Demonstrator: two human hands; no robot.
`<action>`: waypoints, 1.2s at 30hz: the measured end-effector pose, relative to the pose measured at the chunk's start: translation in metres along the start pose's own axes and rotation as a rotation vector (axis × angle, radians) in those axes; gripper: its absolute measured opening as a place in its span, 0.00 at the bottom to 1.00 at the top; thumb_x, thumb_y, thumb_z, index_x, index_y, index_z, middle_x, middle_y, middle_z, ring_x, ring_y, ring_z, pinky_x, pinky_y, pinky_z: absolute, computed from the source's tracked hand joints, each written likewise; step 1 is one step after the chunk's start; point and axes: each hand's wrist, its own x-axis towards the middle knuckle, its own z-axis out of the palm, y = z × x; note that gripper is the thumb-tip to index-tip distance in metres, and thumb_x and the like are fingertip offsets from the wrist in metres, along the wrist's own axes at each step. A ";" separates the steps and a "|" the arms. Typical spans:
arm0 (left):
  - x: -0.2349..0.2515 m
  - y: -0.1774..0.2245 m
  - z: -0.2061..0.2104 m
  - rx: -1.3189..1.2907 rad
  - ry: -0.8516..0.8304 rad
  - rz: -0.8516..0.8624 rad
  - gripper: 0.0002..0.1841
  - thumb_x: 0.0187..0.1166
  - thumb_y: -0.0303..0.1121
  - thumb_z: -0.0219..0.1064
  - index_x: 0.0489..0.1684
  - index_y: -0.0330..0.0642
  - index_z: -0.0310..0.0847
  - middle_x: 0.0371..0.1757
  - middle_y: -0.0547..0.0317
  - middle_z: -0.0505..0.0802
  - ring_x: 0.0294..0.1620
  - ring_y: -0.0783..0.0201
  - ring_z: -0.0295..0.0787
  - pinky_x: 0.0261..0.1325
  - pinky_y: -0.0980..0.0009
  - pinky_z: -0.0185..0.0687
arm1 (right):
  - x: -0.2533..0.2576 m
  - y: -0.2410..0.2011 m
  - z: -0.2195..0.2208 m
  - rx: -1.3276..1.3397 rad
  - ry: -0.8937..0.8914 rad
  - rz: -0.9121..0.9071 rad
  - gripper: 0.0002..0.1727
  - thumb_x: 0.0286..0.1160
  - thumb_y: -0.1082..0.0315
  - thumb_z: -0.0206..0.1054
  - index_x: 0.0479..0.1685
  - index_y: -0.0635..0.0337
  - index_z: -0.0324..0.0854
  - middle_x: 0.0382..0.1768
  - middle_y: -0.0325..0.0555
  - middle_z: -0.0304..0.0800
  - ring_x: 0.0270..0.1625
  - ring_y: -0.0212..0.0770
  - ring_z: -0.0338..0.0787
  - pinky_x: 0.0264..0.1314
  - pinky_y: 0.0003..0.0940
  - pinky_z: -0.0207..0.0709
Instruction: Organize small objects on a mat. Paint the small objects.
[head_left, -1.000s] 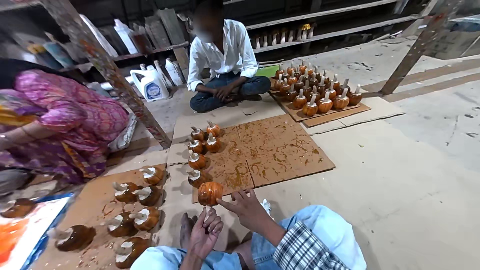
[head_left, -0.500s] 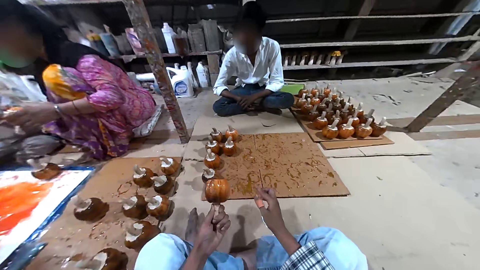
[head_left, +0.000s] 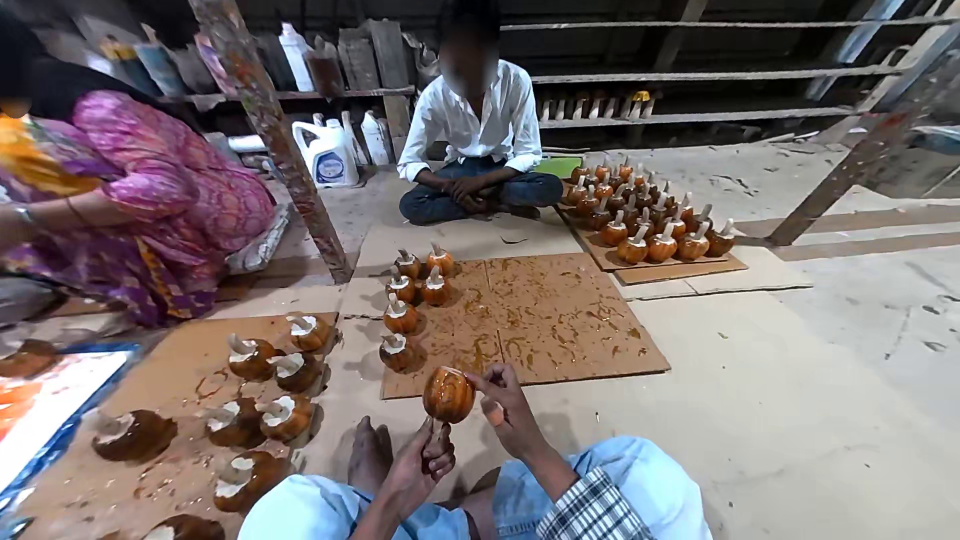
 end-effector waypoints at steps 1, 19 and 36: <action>0.000 0.000 -0.001 -0.007 0.004 0.009 0.28 0.95 0.47 0.29 0.38 0.45 0.76 0.18 0.69 0.75 0.17 0.74 0.71 0.27 0.78 0.75 | 0.000 -0.003 0.000 -0.145 -0.006 -0.056 0.34 0.85 0.31 0.43 0.73 0.35 0.85 0.54 0.46 0.85 0.56 0.39 0.83 0.62 0.42 0.79; -0.017 0.027 -0.004 1.445 0.802 1.051 0.19 0.81 0.38 0.67 0.59 0.29 0.88 0.46 0.46 0.96 0.45 0.56 0.94 0.54 0.58 0.90 | -0.004 0.008 -0.020 0.183 0.265 0.291 0.39 0.86 0.36 0.42 0.59 0.67 0.81 0.51 0.47 0.89 0.55 0.35 0.87 0.61 0.38 0.82; 0.004 -0.012 -0.010 1.904 0.282 1.134 0.15 0.82 0.25 0.63 0.63 0.41 0.88 0.54 0.52 0.94 0.55 0.56 0.93 0.65 0.64 0.87 | -0.004 0.013 -0.007 0.036 0.005 0.259 0.31 0.85 0.41 0.52 0.51 0.63 0.83 0.48 0.47 0.85 0.53 0.36 0.86 0.59 0.38 0.84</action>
